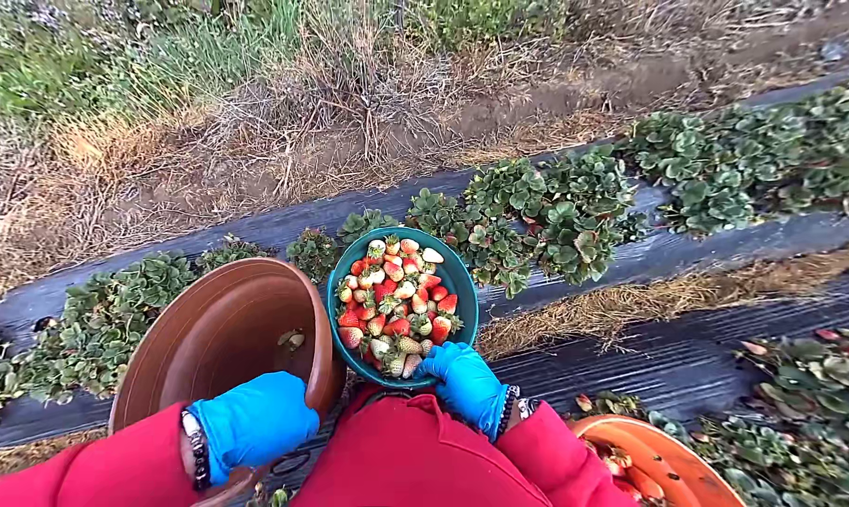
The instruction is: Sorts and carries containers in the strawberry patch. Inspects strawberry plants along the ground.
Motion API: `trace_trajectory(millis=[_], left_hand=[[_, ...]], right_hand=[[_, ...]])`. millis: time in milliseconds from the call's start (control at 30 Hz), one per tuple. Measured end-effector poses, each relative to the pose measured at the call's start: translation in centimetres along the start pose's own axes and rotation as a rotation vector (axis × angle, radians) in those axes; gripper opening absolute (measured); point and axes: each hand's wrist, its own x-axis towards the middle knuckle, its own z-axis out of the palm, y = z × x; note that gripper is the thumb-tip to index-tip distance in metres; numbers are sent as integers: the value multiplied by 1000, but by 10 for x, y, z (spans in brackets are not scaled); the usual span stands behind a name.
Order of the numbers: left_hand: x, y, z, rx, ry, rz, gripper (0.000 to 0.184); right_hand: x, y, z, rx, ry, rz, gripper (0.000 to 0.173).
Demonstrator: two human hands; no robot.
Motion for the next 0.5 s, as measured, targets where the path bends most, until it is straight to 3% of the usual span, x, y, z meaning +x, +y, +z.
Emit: trace_trajectory(millis=[100, 267, 500], left_hand=[[2, 17, 4, -66, -29, 11, 41], [32, -2, 18, -310, 78, -23, 38], [44, 15, 20, -270, 118, 2, 38]], right_hand=[[0, 2, -2, 11, 38, -1, 37], [-3, 2, 2, 13, 19, 38, 38], [-7, 0, 4, 41, 33, 43, 38]])
